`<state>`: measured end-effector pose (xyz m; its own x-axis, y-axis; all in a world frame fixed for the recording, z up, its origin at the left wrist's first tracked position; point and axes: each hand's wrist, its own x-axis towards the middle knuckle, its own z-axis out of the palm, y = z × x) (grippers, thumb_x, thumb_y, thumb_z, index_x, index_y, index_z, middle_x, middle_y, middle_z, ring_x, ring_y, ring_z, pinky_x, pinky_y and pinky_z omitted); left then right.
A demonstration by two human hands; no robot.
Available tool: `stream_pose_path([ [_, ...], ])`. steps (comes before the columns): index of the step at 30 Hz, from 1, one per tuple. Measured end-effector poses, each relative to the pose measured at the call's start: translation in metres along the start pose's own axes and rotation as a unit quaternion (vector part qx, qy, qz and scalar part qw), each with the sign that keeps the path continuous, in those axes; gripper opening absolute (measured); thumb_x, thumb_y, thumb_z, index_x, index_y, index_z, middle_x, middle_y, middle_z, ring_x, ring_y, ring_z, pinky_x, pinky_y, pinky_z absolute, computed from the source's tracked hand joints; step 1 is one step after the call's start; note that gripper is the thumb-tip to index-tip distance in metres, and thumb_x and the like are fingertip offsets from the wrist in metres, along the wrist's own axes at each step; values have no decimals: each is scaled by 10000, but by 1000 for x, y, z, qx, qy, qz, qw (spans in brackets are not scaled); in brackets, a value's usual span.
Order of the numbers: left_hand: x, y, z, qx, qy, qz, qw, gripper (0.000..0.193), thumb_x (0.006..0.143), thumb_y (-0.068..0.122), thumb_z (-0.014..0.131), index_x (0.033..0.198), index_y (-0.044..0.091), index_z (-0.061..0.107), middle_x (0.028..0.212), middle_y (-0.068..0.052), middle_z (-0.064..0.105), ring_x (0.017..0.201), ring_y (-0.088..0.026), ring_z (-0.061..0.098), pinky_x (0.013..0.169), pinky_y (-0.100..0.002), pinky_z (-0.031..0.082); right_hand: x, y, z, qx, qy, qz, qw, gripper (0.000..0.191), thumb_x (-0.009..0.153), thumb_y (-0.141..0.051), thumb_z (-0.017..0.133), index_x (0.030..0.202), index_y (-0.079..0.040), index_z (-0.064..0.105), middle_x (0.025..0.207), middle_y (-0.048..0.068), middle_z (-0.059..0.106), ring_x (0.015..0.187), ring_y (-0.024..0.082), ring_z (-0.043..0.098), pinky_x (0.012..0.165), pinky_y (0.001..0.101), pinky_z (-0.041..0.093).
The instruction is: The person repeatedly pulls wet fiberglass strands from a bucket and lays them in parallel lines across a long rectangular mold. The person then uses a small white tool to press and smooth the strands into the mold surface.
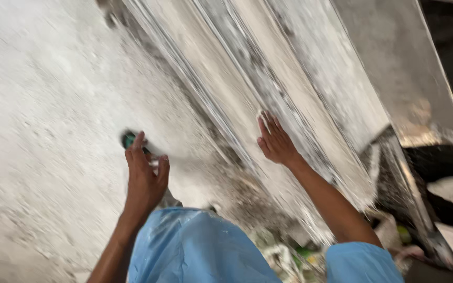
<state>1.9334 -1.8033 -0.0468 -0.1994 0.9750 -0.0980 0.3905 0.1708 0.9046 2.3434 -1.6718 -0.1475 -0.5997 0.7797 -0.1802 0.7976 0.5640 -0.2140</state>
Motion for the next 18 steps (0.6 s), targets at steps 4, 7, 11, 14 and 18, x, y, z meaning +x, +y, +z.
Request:
stream_pose_path([
  [4, -106, 20, 82, -22, -6, 0, 1000, 689, 1015, 76, 616, 1580, -16, 231, 1407, -274, 409, 1038, -298, 640, 737, -365, 615, -114, 18, 37, 2, -28, -6, 1000, 677, 1098, -372, 255, 1611, 59, 159, 1679, 288, 177, 1572, 416, 142, 1286, 519, 89],
  [7, -153, 39, 126, -25, -54, 11, 998, 707, 992, 92, 622, 1569, -11, 227, 1392, -273, 406, 1026, -295, 641, 701, -362, 616, -197, 34, 45, -4, 17, -3, 1000, 656, 1108, -360, 241, 1616, 48, 171, 1686, 280, 189, 1586, 407, 156, 1305, 514, 100],
  [11, -201, 64, 146, -6, -70, 21, 997, 702, 998, 106, 620, 1567, -4, 224, 1399, -284, 394, 1024, -290, 647, 725, -362, 619, -291, 36, 61, -17, 19, 1, 1000, 669, 1097, -365, 210, 1614, 57, 158, 1681, 293, 192, 1582, 408, 168, 1296, 526, 99],
  [14, -224, 76, 153, 11, -66, 25, 997, 702, 1008, 111, 620, 1577, 7, 221, 1401, -282, 404, 1023, -282, 666, 744, -372, 609, -349, 39, 70, -15, 0, 39, 999, 668, 1087, -396, 204, 1602, 29, 165, 1674, 281, 215, 1573, 405, 177, 1284, 518, 98],
  [18, -249, 84, 170, 15, -79, 38, 996, 706, 1010, 113, 618, 1578, 8, 213, 1391, -283, 407, 1017, -293, 669, 756, -372, 628, -388, 43, 89, -10, 39, 49, 998, 705, 1098, -444, 187, 1604, 46, 164, 1655, 308, 226, 1565, 418, 190, 1289, 525, 101],
])
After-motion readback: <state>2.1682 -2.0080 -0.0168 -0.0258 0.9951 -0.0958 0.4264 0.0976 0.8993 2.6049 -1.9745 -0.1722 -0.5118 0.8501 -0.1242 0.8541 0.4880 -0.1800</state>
